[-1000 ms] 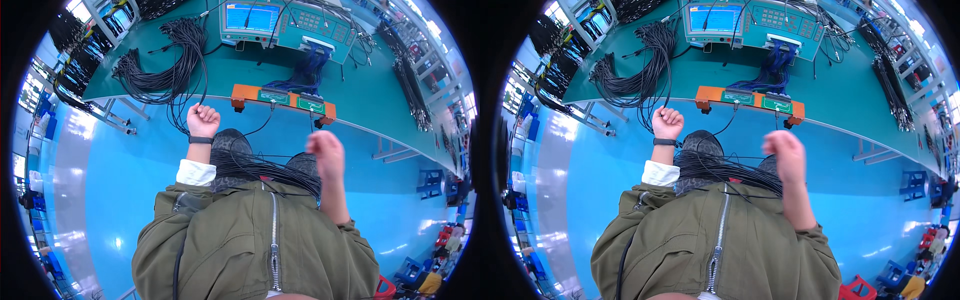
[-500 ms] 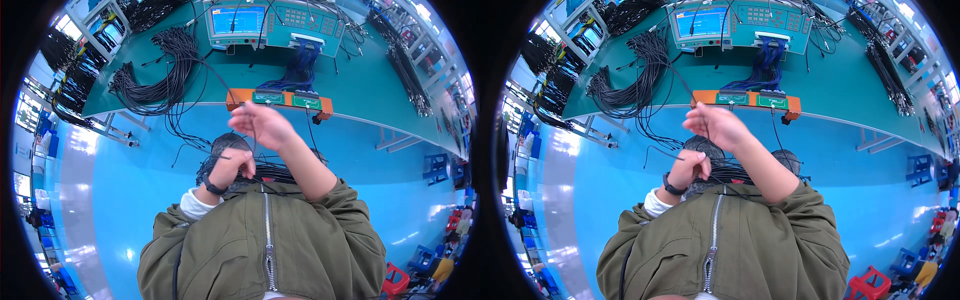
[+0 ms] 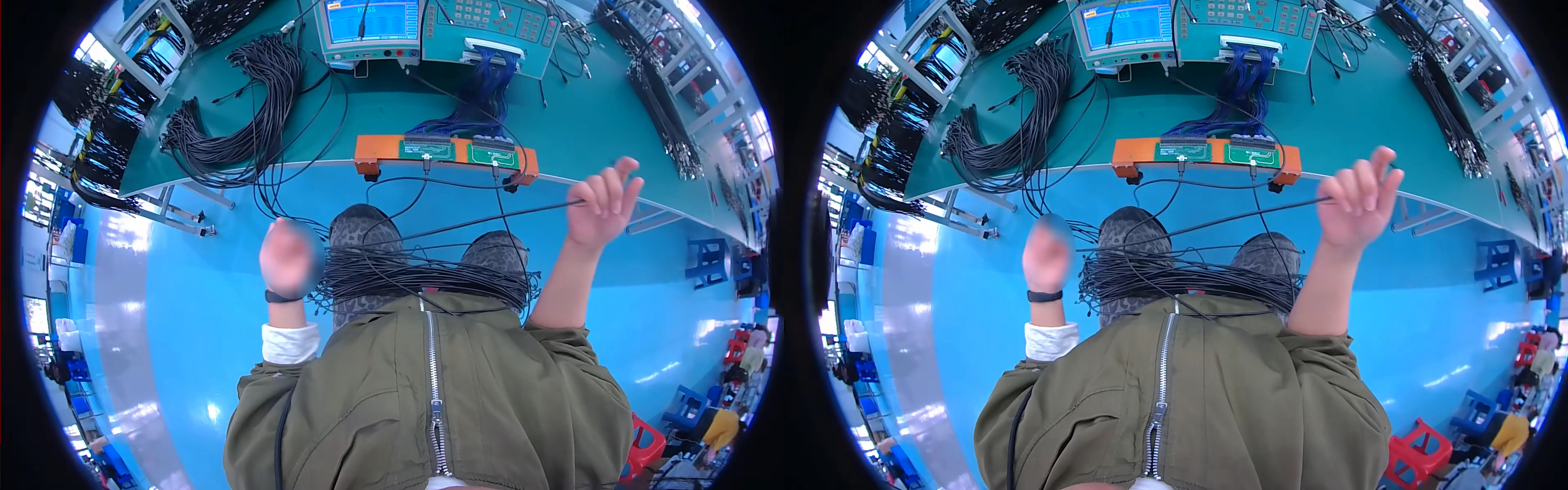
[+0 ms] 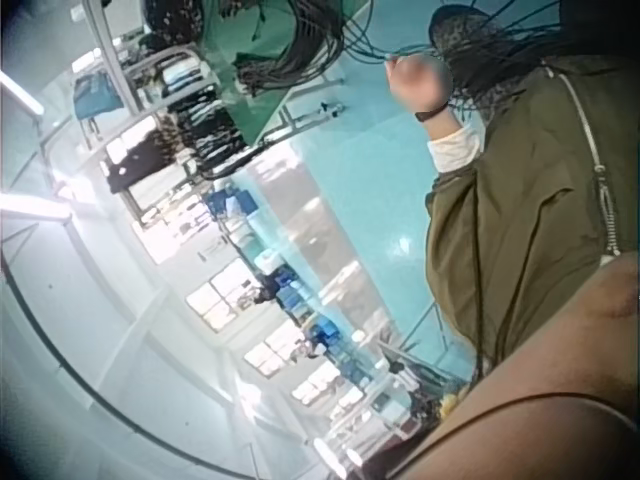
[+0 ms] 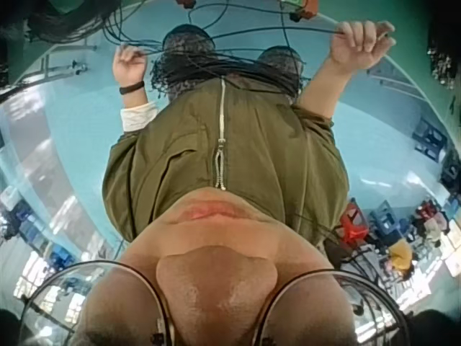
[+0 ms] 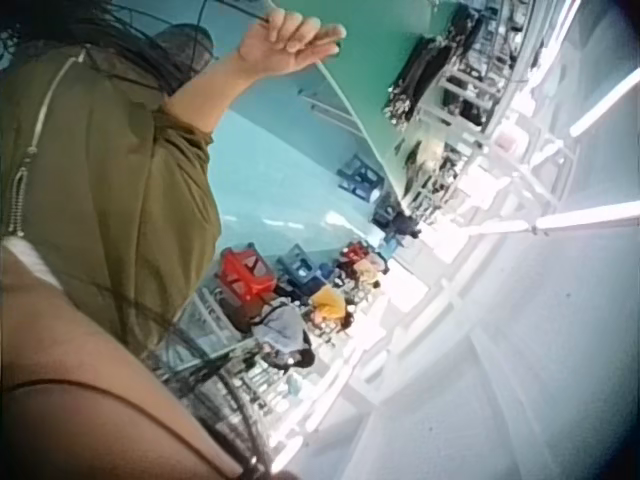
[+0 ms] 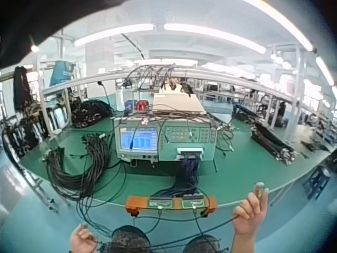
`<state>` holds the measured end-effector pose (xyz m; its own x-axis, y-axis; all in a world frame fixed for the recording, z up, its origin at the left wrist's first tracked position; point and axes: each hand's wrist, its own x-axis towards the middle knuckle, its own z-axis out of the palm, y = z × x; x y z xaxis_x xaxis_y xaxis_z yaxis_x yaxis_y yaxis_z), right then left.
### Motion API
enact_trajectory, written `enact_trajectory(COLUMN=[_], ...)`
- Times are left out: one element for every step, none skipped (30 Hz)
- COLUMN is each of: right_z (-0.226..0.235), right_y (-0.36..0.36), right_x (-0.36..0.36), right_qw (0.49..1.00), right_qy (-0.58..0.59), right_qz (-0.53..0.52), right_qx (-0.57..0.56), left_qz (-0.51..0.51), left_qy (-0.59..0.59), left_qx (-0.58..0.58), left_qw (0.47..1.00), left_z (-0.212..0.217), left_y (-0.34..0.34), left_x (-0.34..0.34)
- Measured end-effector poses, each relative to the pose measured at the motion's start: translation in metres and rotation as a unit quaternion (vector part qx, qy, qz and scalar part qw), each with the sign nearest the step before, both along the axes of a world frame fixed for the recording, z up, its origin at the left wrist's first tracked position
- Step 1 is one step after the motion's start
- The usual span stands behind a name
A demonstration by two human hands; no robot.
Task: Testing the functionality of black electronic cables using a specialized testing machine.
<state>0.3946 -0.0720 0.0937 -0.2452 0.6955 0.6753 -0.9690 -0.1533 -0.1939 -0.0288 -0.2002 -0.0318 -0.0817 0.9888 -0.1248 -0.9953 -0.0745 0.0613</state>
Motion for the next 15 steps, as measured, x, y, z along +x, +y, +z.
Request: enact_trajectory(right_z=[-0.005,-0.011,-0.017,-0.023,-0.03,-0.036,-0.041,-0.049,-0.053,-0.05,-0.044,-0.058,-0.073,-0.028,-0.034], right_y=[0.0,0.0,0.0,-0.002,-0.005,-0.007,-0.007,-0.004,-0.002,-0.001,-0.001,0.005,0.009,-0.004,-0.006], right_x=[0.016,0.034,0.047,0.058,0.067,0.072,0.065,0.052,0.03,0.005,-0.018,-0.024,-0.031,-0.077,-0.095], right_qw=[0.998,0.994,0.987,0.976,0.939,0.884,0.882,0.79,0.672,0.654,0.625,0.635,0.64,0.478,0.472], right_qy=[-0.025,-0.049,-0.073,-0.097,-0.188,-0.275,-0.276,-0.447,-0.602,-0.627,-0.658,-0.685,-0.707,-0.842,-0.85], right_qz=[-0.042,-0.085,-0.125,-0.164,-0.242,-0.316,-0.318,-0.345,-0.349,-0.329,-0.325,-0.307,-0.285,-0.195,-0.215], right_qx=[-0.026,-0.052,-0.077,-0.103,-0.156,-0.206,-0.21,-0.238,-0.252,-0.267,-0.265,-0.182,-0.098,-0.158,-0.095], left_qz=[-0.029,-0.06,-0.087,-0.115,-0.154,-0.194,-0.13,-0.112,-0.083,-0.078,-0.071,-0.075,-0.148,-0.211,-0.217], left_qy=[-0.007,-0.014,-0.02,-0.027,0.014,0.056,0.317,0.473,0.613,0.614,0.613,0.61,0.595,0.577,0.576], left_qx=[0.008,0.015,0.022,0.029,0.024,0.02,-0.175,-0.124,-0.075,-0.059,-0.043,-0.04,-0.03,-0.028,-0.022], left_qw=[1.0,0.998,0.996,0.993,0.988,0.979,0.923,0.865,0.782,0.784,0.786,0.788,0.789,0.788,0.788], left_z=[-0.009,-0.017,-0.025,-0.035,-0.052,-0.063,-0.023,-0.036,-0.047,-0.044,-0.038,-0.03,-0.021,-0.018,-0.015], left_y=[-0.001,-0.001,-0.003,-0.002,0.003,0.012,0.021,0.047,0.065,0.081,0.09,0.095,0.099,0.099,0.099], left_x=[-0.01,-0.019,-0.026,-0.029,-0.027,-0.02,0.027,0.059,0.08,0.102,0.115,0.121,0.126,0.123,0.127])
